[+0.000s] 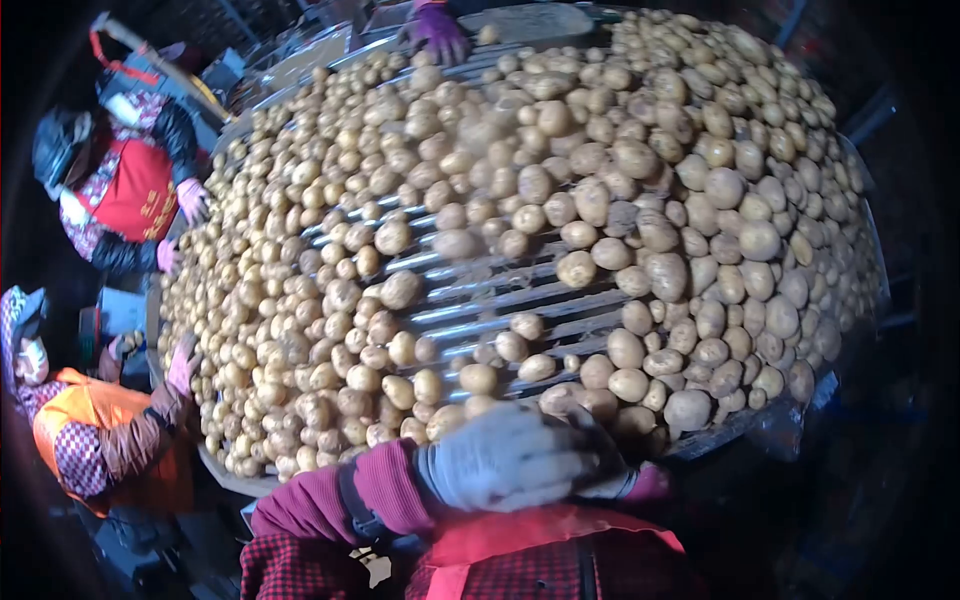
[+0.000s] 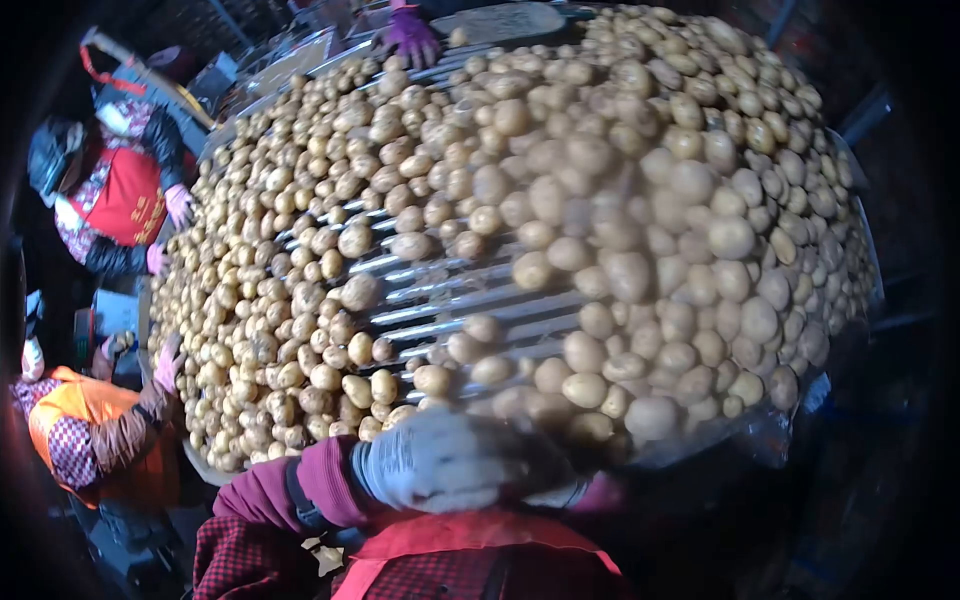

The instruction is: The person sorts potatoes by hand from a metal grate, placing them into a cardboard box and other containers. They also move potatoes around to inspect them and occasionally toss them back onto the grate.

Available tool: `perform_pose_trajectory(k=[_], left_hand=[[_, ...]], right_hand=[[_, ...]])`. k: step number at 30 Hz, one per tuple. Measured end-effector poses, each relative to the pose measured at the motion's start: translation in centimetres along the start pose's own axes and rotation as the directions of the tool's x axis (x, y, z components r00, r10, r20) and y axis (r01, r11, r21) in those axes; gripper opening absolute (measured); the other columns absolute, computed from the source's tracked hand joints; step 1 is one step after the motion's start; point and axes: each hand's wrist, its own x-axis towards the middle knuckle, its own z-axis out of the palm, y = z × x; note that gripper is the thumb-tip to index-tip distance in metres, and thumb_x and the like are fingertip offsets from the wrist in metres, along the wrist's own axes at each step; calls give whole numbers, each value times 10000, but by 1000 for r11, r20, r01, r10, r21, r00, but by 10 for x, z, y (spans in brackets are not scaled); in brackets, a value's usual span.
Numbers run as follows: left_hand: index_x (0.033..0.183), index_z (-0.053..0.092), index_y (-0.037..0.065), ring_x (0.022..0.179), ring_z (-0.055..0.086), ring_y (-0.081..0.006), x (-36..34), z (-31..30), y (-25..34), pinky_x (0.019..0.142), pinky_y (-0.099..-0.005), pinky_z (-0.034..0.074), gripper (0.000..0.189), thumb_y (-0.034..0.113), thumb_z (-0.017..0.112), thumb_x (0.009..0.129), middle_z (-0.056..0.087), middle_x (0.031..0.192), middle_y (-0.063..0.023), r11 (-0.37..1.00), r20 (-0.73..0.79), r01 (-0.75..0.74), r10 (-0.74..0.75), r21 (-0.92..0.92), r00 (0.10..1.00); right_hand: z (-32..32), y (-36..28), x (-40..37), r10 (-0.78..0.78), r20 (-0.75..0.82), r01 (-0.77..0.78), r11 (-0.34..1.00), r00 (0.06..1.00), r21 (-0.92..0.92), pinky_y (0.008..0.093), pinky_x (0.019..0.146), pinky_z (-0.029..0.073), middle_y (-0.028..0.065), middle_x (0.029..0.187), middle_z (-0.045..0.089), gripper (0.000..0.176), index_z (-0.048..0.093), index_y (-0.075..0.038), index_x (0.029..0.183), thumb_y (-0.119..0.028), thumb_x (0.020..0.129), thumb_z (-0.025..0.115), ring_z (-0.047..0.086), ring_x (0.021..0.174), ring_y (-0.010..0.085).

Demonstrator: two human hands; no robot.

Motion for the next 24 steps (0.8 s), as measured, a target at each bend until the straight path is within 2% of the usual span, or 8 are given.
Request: perform_pose_trajectory(k=[3,6,7,9,11,15,19,24], left_hand=[[1190,648,75,812,648,-259,-22,-19,0,684,-391,507,362,268,722,893,662,1017,-120,976,-21,139,-137,168,990],[1299,648,101,1062,642,-317,-38,-53,-11,878,-422,504,504,255,769,835,668,1227,-112,743,-55,526,-556,413,829],[1178,654,102,1033,606,-301,-56,-45,-44,915,-461,458,444,323,759,809,660,1041,-99,673,-187,410,-380,616,906],[1204,688,161,1137,602,-293,-93,-34,-88,1062,-499,391,490,418,745,791,687,1076,-73,382,-66,310,-534,871,843],[1088,724,178,1111,652,-290,-89,-45,-110,1054,-492,408,382,384,746,767,709,1016,-64,460,43,440,-727,771,685],[1102,737,180,960,683,-290,-65,-54,-102,921,-493,489,288,319,701,852,706,958,-40,446,149,417,-803,792,577],[1124,723,179,949,688,-290,-72,-36,-79,775,-453,532,292,286,683,855,691,997,-42,562,109,399,-665,725,739],[1205,691,188,1006,675,-285,-75,1,-94,780,-445,545,313,245,616,907,659,1078,-76,476,113,398,-740,784,663]], right_hand=[[91,-11,11,64,118,12,838,991,-546,352,897,524,86,1407,549,604,439,-98,1487,-220,963,715,562,1193,188],[49,-3,5,150,14,-142,959,989,-246,420,938,523,184,1584,408,737,307,-155,1597,-311,985,688,511,1350,334],[53,-1,6,140,22,-123,925,990,-359,425,937,525,195,1581,409,729,307,-158,1597,-339,992,672,513,1348,349],[67,3,10,102,53,-58,845,993,-531,434,938,527,214,1578,408,710,312,-162,1594,-348,1001,655,519,1339,371],[87,5,13,45,101,31,761,994,-648,445,940,528,230,1577,402,687,323,-164,1588,-309,1003,651,529,1324,382],[50,-1,10,150,150,-111,964,977,-241,438,910,542,221,1562,417,685,320,-161,1589,-261,994,645,558,1290,370],[61,9,-1,-5,-43,-15,896,999,-443,426,770,567,217,1480,502,641,383,-168,1545,-395,991,611,619,1155,381],[49,14,0,10,0,-9,870,1000,-493,438,761,554,221,1491,501,697,399,-160,1541,-556,995,572,622,1139,387]])
